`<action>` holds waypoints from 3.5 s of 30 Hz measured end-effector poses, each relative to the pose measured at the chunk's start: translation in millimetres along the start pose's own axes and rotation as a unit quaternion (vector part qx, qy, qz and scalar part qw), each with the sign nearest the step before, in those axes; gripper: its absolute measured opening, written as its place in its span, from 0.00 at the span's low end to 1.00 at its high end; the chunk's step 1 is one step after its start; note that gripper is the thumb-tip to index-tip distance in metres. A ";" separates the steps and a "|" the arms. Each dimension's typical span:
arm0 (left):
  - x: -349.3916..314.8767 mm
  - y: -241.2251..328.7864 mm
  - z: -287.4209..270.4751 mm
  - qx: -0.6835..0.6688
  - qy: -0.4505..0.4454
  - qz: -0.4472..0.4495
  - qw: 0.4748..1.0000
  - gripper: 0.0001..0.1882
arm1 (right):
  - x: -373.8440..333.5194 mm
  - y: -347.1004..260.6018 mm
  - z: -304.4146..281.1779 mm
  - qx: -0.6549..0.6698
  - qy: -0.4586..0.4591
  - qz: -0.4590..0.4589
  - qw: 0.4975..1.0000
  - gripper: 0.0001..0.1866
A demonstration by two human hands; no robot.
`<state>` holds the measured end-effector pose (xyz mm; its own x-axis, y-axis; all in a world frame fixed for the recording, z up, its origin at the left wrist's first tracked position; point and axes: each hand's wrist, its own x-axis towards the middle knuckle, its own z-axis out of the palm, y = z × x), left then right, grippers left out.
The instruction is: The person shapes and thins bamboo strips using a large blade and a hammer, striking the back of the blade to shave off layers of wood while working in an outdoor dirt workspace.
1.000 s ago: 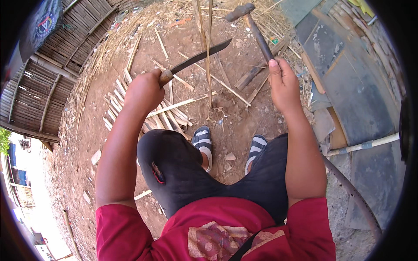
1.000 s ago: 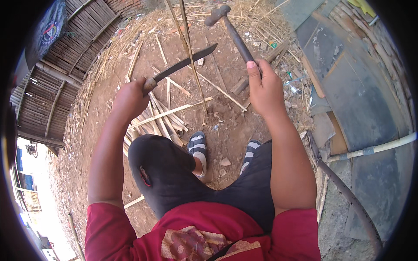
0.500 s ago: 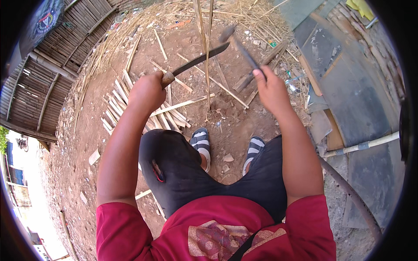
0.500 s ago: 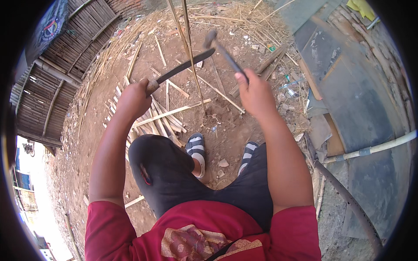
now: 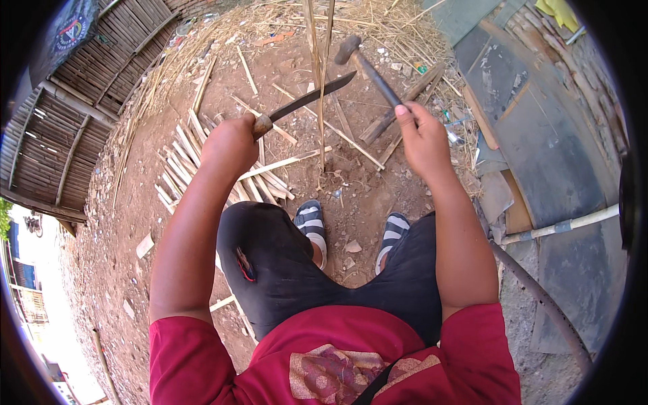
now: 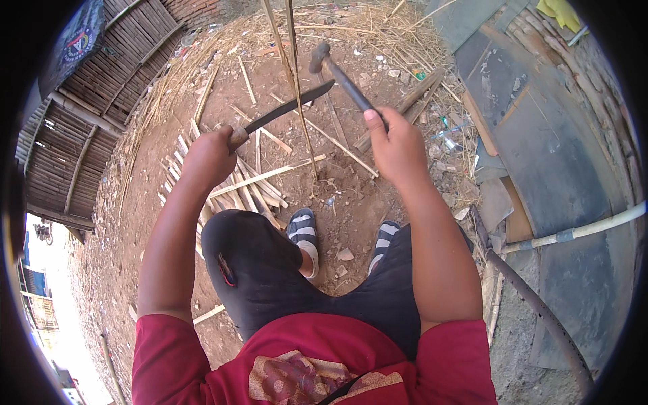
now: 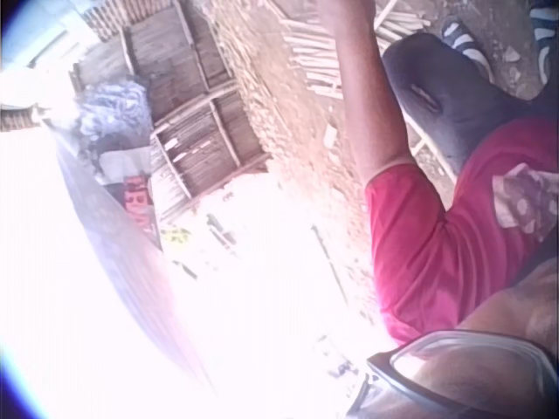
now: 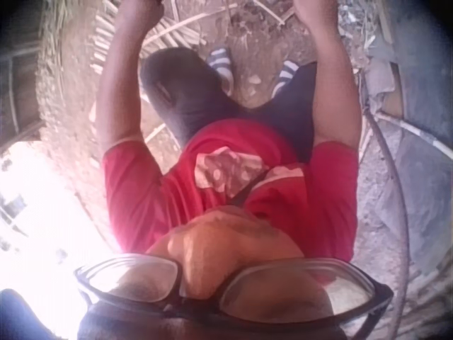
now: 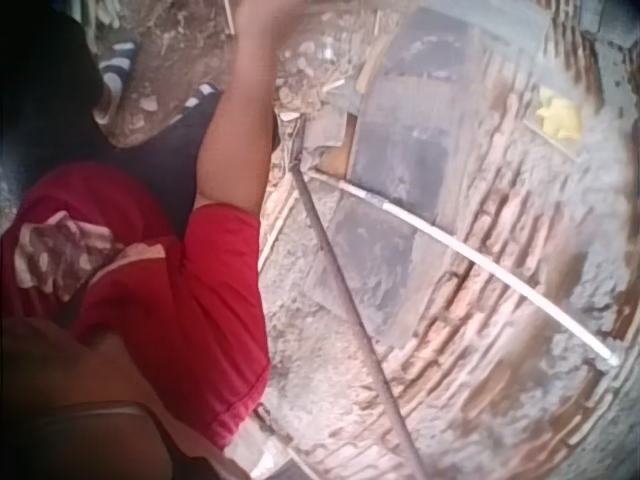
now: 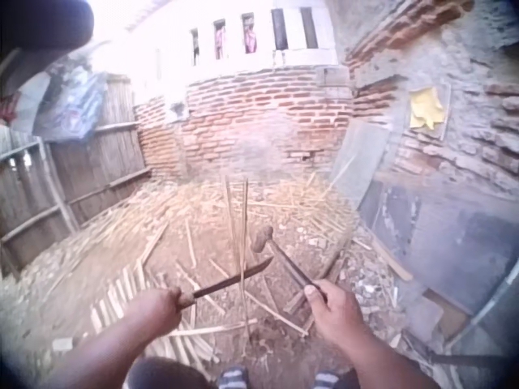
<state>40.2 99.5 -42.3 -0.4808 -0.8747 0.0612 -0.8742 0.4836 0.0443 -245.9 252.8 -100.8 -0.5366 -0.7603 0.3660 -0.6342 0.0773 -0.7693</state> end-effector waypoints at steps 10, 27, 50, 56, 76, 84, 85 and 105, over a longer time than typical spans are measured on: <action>2.6 3.4 4.1 0.026 -0.016 0.001 1.000 0.12 | 0.1 5.4 5.9 -0.017 -0.030 0.015 0.999 0.21; 0.1 -4.7 15.3 -0.015 -0.015 0.000 1.000 0.13 | -2.7 6.3 14.2 -0.046 -0.035 0.008 0.998 0.21; 17.8 -6.3 45.8 -0.007 -0.033 -0.011 0.999 0.12 | 0.0 20.7 42.2 -0.097 -0.046 0.019 0.994 0.21; 11.9 2.4 50.5 -0.010 -0.051 -0.029 0.998 0.15 | 6.5 -2.3 25.5 0.024 0.040 -0.013 0.999 0.20; 6.1 -12.8 84.0 -0.066 -0.022 -0.056 0.996 0.13 | 3.6 11.5 31.6 -0.079 -0.023 0.024 0.996 0.21; 8.7 -8.5 83.5 -0.029 -0.060 -0.056 0.996 0.14 | -2.8 18.0 45.3 -0.125 -0.080 0.057 0.987 0.21; 9.5 -8.3 82.7 -0.028 -0.060 -0.056 0.996 0.14 | -4.2 20.3 47.0 -0.134 -0.075 0.060 0.986 0.21; 10.1 -10.4 86.2 -0.027 -0.077 -0.074 0.994 0.14 | -1.3 12.3 49.2 -0.092 -0.080 0.072 0.990 0.23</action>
<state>38.5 82.9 -128.1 -0.3547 -0.9293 -0.1028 -0.9335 0.3459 0.0943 -225.6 223.1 -136.5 -0.5437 -0.8239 0.1598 -0.6558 0.2983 -0.6935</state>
